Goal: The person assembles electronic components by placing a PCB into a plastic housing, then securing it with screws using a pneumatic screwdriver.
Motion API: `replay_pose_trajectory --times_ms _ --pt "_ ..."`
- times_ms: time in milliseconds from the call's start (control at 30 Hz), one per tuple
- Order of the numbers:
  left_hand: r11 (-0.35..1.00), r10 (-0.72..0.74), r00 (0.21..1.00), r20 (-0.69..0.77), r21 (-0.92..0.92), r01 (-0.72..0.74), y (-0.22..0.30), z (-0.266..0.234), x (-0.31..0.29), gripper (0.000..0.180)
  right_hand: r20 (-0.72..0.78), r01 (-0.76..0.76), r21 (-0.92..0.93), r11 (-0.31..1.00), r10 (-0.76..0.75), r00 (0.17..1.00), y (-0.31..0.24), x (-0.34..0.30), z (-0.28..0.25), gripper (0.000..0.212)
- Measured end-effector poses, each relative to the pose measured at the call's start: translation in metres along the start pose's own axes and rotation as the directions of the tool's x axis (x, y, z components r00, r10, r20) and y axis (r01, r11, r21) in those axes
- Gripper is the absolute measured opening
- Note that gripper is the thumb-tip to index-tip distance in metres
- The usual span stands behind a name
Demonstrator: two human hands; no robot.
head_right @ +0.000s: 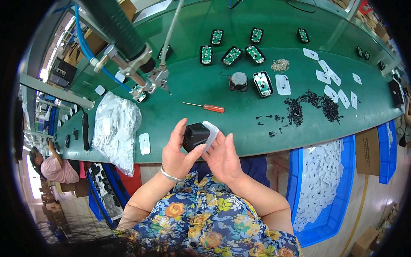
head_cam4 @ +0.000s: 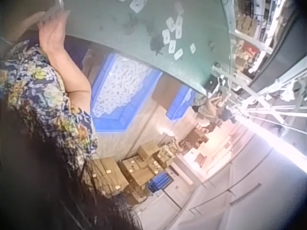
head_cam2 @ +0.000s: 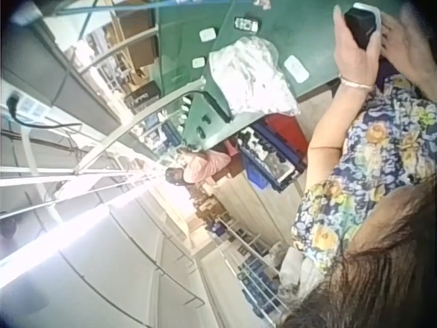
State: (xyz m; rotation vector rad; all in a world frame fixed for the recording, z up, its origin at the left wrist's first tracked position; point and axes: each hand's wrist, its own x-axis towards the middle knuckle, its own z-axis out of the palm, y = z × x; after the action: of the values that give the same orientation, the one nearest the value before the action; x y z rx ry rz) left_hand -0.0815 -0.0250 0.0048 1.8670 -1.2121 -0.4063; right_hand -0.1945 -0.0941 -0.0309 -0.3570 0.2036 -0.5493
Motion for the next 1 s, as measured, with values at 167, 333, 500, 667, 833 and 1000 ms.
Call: replay_pose_trajectory --times_ms 167,333,500,667,833,1000 --pt "0.992 0.045 0.997 -0.058 0.117 -0.038 -0.005 0.007 0.007 0.067 0.053 0.049 -0.055 0.997 -0.046 0.998 0.009 0.009 0.002 0.072" --pt "0.980 0.080 0.996 -0.050 0.188 -0.069 -0.005 0.011 0.011 0.064 0.082 0.082 -0.076 0.994 -0.076 0.994 0.008 0.010 0.004 0.075" --pt "0.973 0.102 0.994 -0.044 0.213 -0.091 -0.013 0.012 0.008 0.066 0.100 0.073 -0.141 0.987 -0.059 0.993 0.010 0.009 -0.001 0.079" --pt "0.955 0.068 0.997 0.033 0.285 -0.075 -0.014 0.004 0.007 0.071 0.150 0.051 -0.213 0.976 -0.019 0.988 0.009 0.006 -0.004 0.082" --pt "0.953 0.068 0.996 0.056 0.293 -0.081 -0.021 0.004 0.004 0.075 0.108 0.050 -0.384 0.922 -0.009 0.994 0.017 0.002 -0.008 0.089" --pt "0.981 -0.176 0.948 0.265 -0.033 0.191 -0.032 -0.008 0.005 0.072 0.038 0.131 -0.811 0.571 -0.171 0.984 0.016 0.002 -0.022 0.052"
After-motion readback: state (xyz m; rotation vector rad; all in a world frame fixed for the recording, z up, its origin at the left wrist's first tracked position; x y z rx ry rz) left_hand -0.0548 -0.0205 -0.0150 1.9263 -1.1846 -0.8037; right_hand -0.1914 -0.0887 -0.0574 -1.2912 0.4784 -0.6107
